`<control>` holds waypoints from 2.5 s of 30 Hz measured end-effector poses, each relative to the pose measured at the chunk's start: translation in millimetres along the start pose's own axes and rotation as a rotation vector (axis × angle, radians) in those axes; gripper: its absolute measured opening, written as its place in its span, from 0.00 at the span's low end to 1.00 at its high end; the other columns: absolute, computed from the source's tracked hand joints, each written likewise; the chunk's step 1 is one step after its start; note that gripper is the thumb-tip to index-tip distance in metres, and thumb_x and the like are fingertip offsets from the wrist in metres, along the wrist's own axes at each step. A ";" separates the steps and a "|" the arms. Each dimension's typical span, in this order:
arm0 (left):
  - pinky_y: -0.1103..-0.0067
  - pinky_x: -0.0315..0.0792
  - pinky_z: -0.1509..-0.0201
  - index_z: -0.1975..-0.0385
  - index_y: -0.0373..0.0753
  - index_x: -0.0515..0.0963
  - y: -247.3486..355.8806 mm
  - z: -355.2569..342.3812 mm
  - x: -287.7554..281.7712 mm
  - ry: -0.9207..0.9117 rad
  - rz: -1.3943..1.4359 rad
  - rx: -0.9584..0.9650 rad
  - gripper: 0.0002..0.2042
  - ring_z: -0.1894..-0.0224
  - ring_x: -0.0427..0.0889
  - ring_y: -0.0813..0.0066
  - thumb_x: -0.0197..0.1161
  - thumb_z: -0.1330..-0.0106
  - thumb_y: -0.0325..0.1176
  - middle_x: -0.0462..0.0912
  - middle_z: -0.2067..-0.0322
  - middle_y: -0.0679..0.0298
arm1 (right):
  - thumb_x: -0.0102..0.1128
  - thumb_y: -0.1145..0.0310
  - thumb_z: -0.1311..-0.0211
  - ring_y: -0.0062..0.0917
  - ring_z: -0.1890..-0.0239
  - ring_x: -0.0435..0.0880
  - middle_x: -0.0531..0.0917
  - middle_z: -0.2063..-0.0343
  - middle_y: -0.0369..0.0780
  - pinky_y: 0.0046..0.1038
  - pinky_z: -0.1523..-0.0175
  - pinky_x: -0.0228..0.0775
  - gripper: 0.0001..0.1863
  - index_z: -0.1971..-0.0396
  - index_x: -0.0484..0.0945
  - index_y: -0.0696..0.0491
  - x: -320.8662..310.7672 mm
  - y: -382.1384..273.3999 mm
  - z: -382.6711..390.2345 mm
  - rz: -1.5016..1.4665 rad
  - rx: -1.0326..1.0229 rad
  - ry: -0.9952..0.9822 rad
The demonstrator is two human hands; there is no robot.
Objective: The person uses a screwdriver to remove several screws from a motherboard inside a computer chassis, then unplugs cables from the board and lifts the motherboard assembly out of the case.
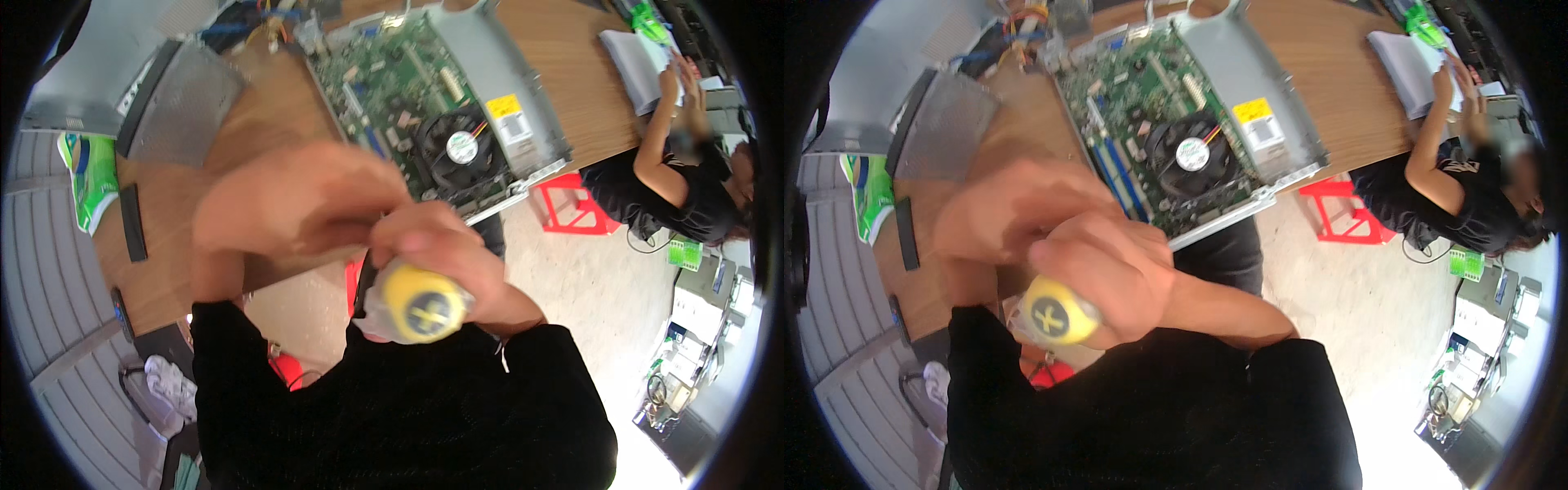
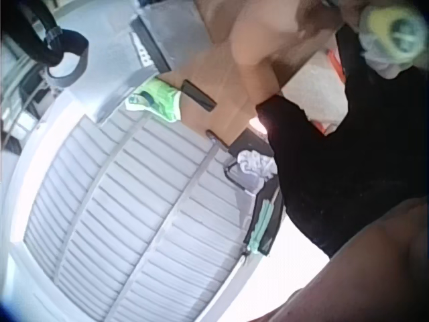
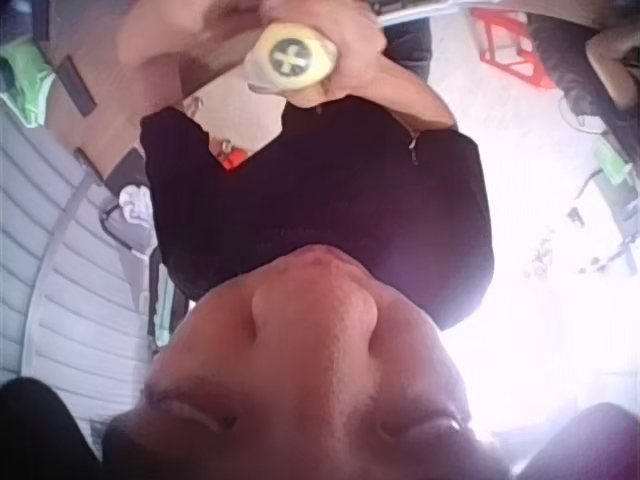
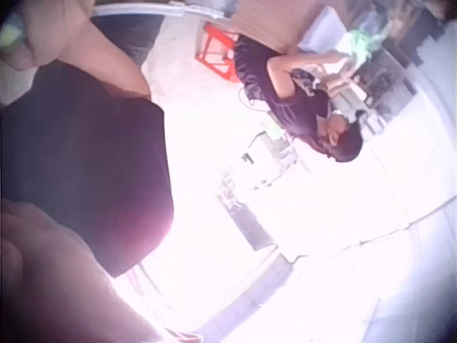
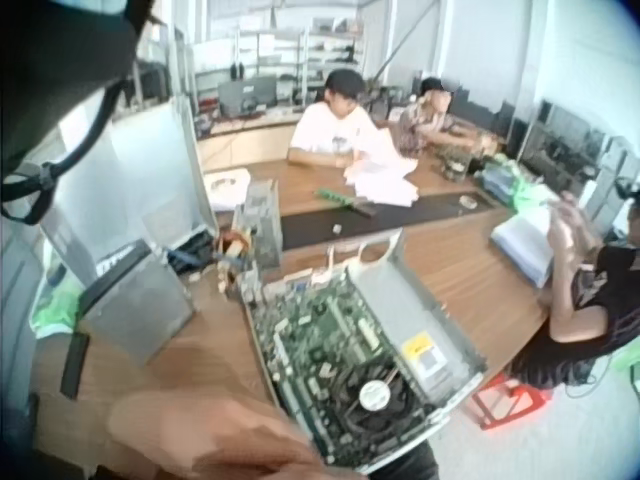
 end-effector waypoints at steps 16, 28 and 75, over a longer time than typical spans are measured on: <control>0.68 0.77 0.45 0.48 0.39 0.80 -17.2 -14.2 34.5 -0.070 0.234 -0.062 0.18 0.47 0.83 0.58 0.71 0.39 0.30 0.83 0.52 0.55 | 0.64 0.41 0.34 0.39 0.54 0.81 0.79 0.55 0.48 0.38 0.51 0.74 0.40 0.37 0.71 0.62 -19.0 -20.2 -25.6 0.407 0.014 -0.075; 0.70 0.72 0.34 0.40 0.38 0.77 -34.8 29.6 46.3 0.245 0.327 -0.236 0.24 0.39 0.79 0.65 0.73 0.36 0.34 0.81 0.42 0.57 | 0.69 0.66 0.39 0.44 0.51 0.85 0.83 0.49 0.49 0.42 0.47 0.79 0.24 0.44 0.79 0.60 -35.8 -35.5 -53.5 0.266 0.103 -0.432; 0.66 0.77 0.42 0.40 0.37 0.76 8.8 23.4 68.5 0.773 0.155 -0.355 0.28 0.44 0.83 0.56 0.76 0.39 0.36 0.83 0.47 0.56 | 0.75 0.71 0.51 0.36 0.60 0.87 0.83 0.55 0.54 0.27 0.61 0.79 0.25 0.51 0.82 0.62 -28.5 -19.2 -84.3 0.297 -0.061 -0.749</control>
Point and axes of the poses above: each hand's wrist, its own z-axis away from the middle knuckle, its own x-axis out of the palm, y = z × x, the point moved 6 cm from there along -z, towards the middle knuckle
